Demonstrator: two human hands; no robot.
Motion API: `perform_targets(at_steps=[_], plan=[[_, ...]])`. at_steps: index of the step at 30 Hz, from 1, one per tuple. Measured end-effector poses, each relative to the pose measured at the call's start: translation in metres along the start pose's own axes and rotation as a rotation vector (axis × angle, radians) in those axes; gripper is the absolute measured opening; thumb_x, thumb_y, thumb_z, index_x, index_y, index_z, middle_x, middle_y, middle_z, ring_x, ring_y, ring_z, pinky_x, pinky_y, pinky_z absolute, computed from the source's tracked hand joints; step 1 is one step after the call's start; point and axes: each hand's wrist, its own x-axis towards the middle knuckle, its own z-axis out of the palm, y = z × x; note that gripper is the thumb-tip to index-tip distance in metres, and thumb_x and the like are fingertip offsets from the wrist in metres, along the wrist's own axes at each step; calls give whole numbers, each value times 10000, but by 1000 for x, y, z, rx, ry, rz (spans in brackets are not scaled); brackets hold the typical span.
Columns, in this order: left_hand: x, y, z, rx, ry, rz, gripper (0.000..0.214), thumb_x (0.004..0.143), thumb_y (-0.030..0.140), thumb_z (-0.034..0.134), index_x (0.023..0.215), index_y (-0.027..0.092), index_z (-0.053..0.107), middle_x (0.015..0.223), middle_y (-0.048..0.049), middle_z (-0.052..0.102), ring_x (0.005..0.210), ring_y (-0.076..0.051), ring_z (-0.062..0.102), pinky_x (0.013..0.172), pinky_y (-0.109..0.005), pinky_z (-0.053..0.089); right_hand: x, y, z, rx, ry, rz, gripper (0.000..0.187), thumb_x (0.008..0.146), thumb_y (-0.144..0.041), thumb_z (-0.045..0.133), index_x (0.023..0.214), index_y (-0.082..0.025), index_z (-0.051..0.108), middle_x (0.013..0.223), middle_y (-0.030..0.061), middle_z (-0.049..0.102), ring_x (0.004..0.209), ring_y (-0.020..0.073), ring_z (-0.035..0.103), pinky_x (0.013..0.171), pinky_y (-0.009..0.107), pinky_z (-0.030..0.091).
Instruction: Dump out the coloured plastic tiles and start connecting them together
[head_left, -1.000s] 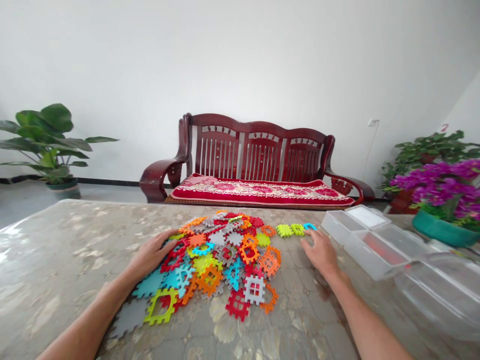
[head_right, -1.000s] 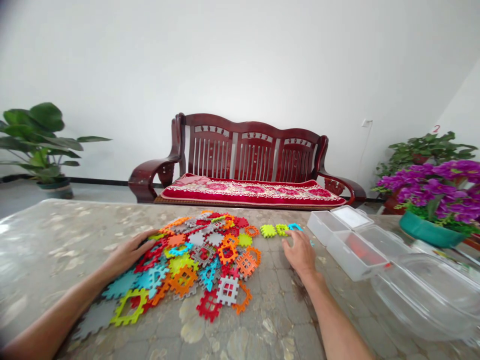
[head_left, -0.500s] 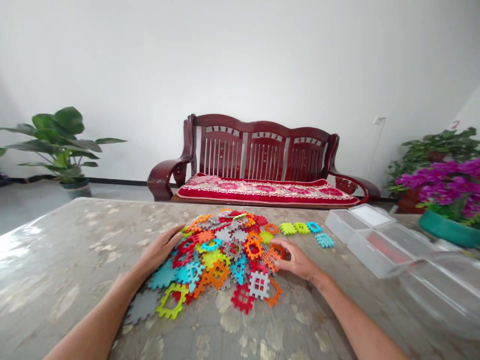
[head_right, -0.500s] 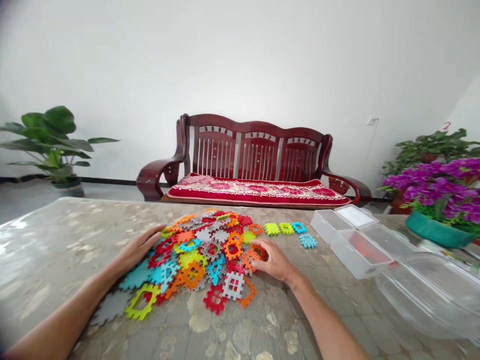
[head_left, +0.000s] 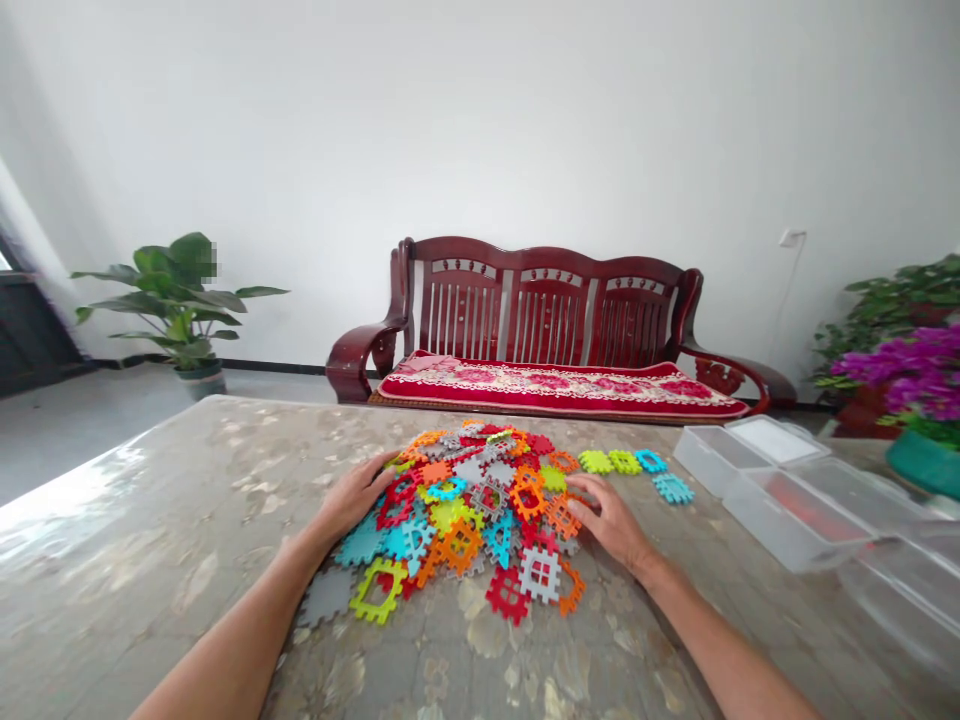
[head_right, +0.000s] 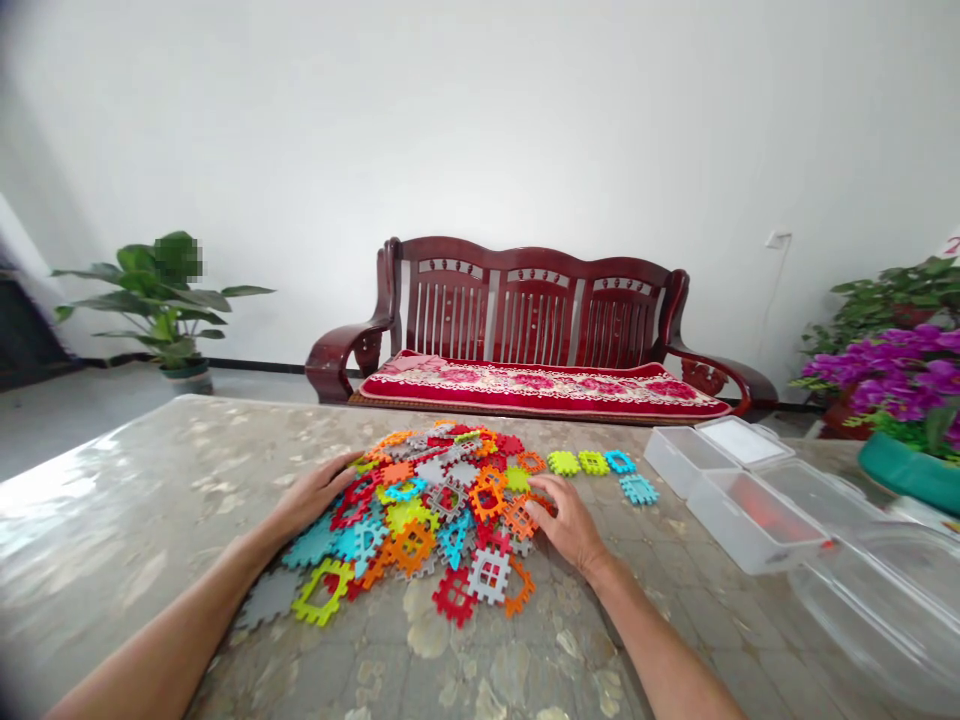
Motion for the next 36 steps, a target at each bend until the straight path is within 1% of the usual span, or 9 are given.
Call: perform_targets(at_steps=[5,10,16,20,24,29,31,33,36], plan=[[0,0,1,30,5,17,632,888,566,367,1340,184,588,1342,-102,647,1244,-287,584,1097,-413,404,1,2,1,-7,16,14,373,865,-471,550,1113,-226,684,1257,112,644,1200,279,572,1041,469,446],[1,-3,3,48,5,21,640,904,579,350,1352,184,577,1353,-105,638,1249,-282,581,1098,-403,403,1,7,2,-10,3,2,372,897,-477,505,1103,-222,681,1208,108,660,1171,267,587,1048,455,443],[1,-5,11,109,-5,-20,653,927,563,328,1438,191,495,1436,-100,571,1333,-282,508,1144,-431,339,3,10,3,-23,37,-15,388,917,-477,461,1090,-217,691,1180,109,667,1155,268,596,1053,464,443],[-2,7,15,173,-25,-38,639,948,534,299,1492,225,428,1507,-72,496,1406,-269,420,1181,-435,271,3,12,4,-55,83,-32,383,929,-470,444,1091,-232,697,1180,100,670,1166,266,592,1066,467,437],[-7,25,21,196,-56,-61,614,965,509,302,1501,231,413,1534,-88,457,1428,-258,388,1183,-436,267,2,12,3,-99,110,-49,394,938,-472,439,1123,-231,690,1222,102,658,1197,271,574,1086,482,417],[-21,46,42,131,-52,-66,606,972,511,320,1496,223,417,1552,-115,424,1435,-274,376,1180,-461,273,1,11,3,-123,59,-61,426,935,-499,428,1125,-223,691,1264,108,649,1216,276,562,1105,497,394],[-24,47,50,88,-19,-74,625,974,517,314,1501,194,403,1550,-135,419,1441,-277,365,1181,-454,275,1,10,3,-122,52,-51,437,936,-503,415,1115,-220,696,1259,113,652,1213,280,564,1103,504,394],[-18,43,51,57,55,-69,616,977,514,317,1504,203,388,1544,-133,426,1453,-280,337,1183,-466,269,2,10,3,-110,64,-44,440,936,-508,410,1106,-222,699,1248,115,656,1212,284,564,1100,509,397],[8,30,38,37,125,-24,560,976,470,354,1487,245,398,1554,-116,418,1480,-304,268,1181,-526,238,2,11,4,-84,89,-29,434,932,-513,416,1092,-228,702,1233,116,662,1206,287,567,1100,516,396]])
